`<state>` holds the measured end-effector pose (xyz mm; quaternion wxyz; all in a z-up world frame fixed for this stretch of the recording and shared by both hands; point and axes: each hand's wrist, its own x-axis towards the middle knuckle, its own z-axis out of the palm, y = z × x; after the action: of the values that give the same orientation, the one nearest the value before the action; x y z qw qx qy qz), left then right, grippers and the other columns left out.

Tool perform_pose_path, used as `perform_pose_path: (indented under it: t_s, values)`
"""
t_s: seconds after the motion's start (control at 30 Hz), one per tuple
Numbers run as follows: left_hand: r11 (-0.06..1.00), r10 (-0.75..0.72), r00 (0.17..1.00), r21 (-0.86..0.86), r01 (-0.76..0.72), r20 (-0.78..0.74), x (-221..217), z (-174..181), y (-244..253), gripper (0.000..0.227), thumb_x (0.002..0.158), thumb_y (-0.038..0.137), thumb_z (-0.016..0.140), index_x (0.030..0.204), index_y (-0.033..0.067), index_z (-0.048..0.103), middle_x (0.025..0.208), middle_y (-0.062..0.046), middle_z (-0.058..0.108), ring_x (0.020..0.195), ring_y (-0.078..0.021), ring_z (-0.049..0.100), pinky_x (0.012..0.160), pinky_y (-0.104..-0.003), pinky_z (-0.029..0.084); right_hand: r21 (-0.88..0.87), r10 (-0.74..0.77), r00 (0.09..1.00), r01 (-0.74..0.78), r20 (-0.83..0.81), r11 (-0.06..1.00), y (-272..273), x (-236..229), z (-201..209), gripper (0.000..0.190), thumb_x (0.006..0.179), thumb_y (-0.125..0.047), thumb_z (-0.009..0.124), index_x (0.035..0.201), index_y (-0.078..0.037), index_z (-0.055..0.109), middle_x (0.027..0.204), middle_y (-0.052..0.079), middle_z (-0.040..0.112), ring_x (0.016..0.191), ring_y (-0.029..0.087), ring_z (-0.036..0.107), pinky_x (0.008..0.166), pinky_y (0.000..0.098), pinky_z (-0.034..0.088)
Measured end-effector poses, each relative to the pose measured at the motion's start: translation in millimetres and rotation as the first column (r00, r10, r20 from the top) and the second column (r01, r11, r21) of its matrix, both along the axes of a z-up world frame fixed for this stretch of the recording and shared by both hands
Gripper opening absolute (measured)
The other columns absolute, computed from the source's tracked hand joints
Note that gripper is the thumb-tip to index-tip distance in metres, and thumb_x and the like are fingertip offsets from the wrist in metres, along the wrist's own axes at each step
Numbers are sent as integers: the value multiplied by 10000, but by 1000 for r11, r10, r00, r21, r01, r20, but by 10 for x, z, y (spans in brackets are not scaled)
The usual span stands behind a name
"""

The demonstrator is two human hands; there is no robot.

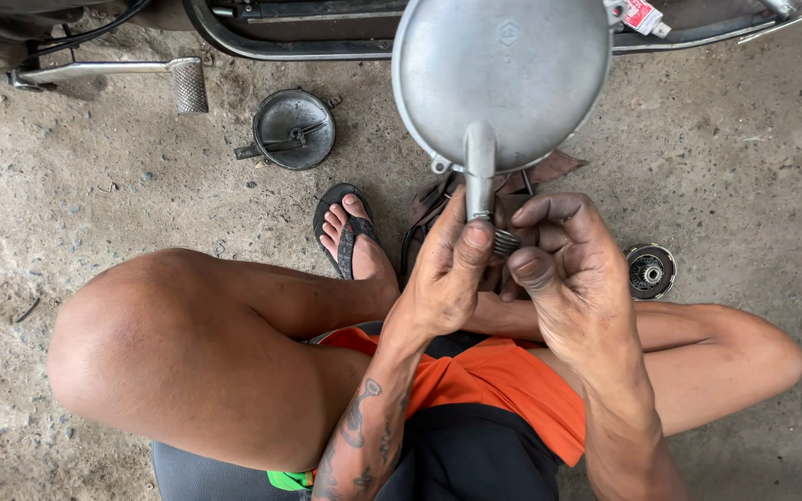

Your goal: The person attaches a spring to a circular metal scooter component by hand and using pliers while sitting on the ground next to the vehicle.

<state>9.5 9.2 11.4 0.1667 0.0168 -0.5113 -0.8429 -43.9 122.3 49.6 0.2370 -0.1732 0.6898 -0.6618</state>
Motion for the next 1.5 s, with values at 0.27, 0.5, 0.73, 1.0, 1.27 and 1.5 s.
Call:
perform_pose_path:
  t_s: [0.27, 0.5, 0.73, 1.0, 1.27, 1.5]
  values:
    - [991, 31, 998, 128, -23, -60, -49, -251, 2, 315, 983, 328, 370, 971, 22, 445, 668, -91, 441, 454, -96, 397, 357, -229, 362, -37, -7, 996, 4, -94, 999, 2, 15, 6, 231, 929, -184, 502, 1063, 1, 466, 606, 67, 484, 538, 81, 484, 486, 278, 573]
    - [992, 112, 991, 70, -107, -80, -4, -202, -255, 343, 988, 377, 331, 977, 43, 407, 677, -127, 479, 407, -99, 401, 322, -221, 336, 60, -72, 988, 80, -138, 995, 71, -246, -180, 163, 1003, -153, 379, 1087, -22, 430, 675, 31, 410, 608, 83, 450, 537, 266, 547]
    - [963, 270, 953, 9, -271, -139, 36, -438, -485, 323, 968, 335, 357, 1001, 23, 436, 709, -105, 447, 460, -110, 424, 342, -219, 388, 691, 64, 984, 69, -165, 719, -118, -239, -1643, 204, 880, -242, 590, 992, -72, 604, 846, 206, 639, 886, 406, 613, 738, 539, 487]
    - [939, 343, 930, 53, -338, -130, 25, -482, -525, 343, 963, 358, 345, 957, 26, 431, 677, -78, 430, 461, -83, 407, 335, -163, 345, 843, 192, 977, -182, 95, 507, -371, 311, -2859, 602, 827, -344, 540, 1104, 188, 482, 827, 345, 597, 679, 412, 631, 554, 479, 534]
    - [938, 319, 942, 176, -299, -103, 52, -361, -497, 382, 943, 428, 408, 942, 46, 418, 740, -60, 400, 594, -97, 369, 482, -203, 331, 697, -56, 995, -14, 78, 717, -1205, 299, -1371, 507, 884, -307, 374, 1126, 117, 512, 1035, 183, 600, 1095, 175, 567, 914, 221, 459]
    - [916, 318, 927, 319, -245, -201, -11, -355, -467, 333, 945, 361, 397, 939, 28, 381, 630, -91, 358, 450, -71, 305, 288, -163, 289, 738, 46, 969, -214, 241, 640, -486, 283, -2174, 614, 852, -580, 388, 1085, -65, 627, 1085, 135, 629, 1097, 240, 569, 934, 349, 445]
